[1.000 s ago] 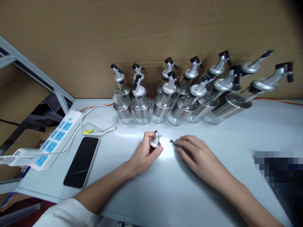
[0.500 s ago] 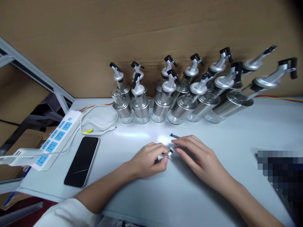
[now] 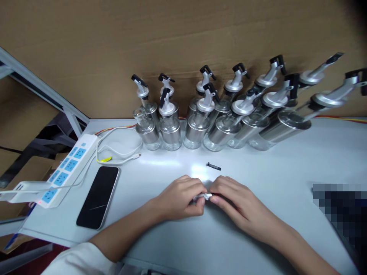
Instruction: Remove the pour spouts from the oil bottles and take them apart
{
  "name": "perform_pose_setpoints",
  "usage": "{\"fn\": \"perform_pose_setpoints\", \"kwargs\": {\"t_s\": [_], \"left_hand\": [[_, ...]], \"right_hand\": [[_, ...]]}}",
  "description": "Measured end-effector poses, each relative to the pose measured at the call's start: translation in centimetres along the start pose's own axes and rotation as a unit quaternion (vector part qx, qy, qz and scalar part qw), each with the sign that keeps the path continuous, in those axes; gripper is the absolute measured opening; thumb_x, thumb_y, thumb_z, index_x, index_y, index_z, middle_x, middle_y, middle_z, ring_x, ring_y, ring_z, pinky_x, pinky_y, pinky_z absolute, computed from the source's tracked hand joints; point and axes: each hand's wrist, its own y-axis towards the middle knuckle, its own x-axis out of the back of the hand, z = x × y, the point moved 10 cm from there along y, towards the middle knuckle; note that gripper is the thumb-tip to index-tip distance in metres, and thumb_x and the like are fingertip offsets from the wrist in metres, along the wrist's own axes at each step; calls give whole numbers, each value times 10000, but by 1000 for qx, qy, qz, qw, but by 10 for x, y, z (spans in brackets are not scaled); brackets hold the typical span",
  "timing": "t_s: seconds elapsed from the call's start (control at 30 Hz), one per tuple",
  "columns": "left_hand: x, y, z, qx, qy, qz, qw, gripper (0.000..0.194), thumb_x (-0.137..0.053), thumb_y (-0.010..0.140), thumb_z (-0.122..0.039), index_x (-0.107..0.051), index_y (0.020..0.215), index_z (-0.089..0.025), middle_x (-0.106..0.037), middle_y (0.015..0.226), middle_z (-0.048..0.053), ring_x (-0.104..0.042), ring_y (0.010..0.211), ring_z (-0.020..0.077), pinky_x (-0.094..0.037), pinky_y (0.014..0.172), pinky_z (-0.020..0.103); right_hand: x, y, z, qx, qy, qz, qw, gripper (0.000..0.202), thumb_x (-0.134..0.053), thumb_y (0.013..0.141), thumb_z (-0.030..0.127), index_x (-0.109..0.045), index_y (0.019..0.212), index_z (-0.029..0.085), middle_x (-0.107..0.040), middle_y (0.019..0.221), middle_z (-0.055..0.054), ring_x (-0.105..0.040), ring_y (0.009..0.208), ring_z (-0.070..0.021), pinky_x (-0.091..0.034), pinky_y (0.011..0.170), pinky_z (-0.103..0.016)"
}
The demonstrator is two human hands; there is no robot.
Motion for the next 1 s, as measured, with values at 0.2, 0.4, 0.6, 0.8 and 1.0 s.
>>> {"fn": "perform_pose_setpoints", "kwargs": {"t_s": [0.2, 0.4, 0.6, 0.8, 1.0], "left_hand": [[0, 3, 5, 34, -17, 0, 999, 217, -405, 924, -322, -489, 787, -176, -595, 728, 22, -536, 671, 137, -426, 691, 252], [5, 6, 4, 54, -25, -35, 998, 160, -426, 934, -280, -522, 880, -164, -607, 763, 11, -526, 644, 125, -415, 666, 245], [4, 5, 10, 74, -30, -39, 996, 182, -427, 953, -294, -539, 888, -165, -608, 768, 13, -541, 655, 131, -425, 678, 255], [3, 4, 15, 87, -38, -33, 995, 206, -429, 958, -320, -554, 895, -169, -621, 782, 25, -554, 673, 137, -445, 689, 262], [9, 4, 11, 65, -39, -50, 996, 246, -421, 972, -351, -547, 873, -164, -621, 777, 27, -560, 668, 129, -444, 660, 243]], "right_hand": [[-7, -2, -3, -11, -11, 20, 1000, 305, -338, 1020, 269, -498, 769, 203, -560, 707, 0, -507, 648, -148, -401, 637, -280], [-4, -5, -15, -35, -12, 5, 999, 286, -351, 1017, 285, -495, 781, 211, -568, 705, 6, -516, 647, -148, -400, 625, -273], [-7, -2, -22, -53, -3, 12, 999, 345, -331, 1021, 346, -517, 764, 212, -577, 678, 2, -534, 619, -151, -414, 625, -292], [-6, 0, -25, -80, 17, 14, 997, 398, -309, 1019, 409, -515, 737, 217, -592, 675, -10, -541, 638, -166, -428, 626, -312], [-5, 1, -25, -83, 25, 1, 996, 424, -306, 1014, 431, -440, 672, 220, -538, 622, 10, -481, 637, -170, -412, 651, -314]]}}
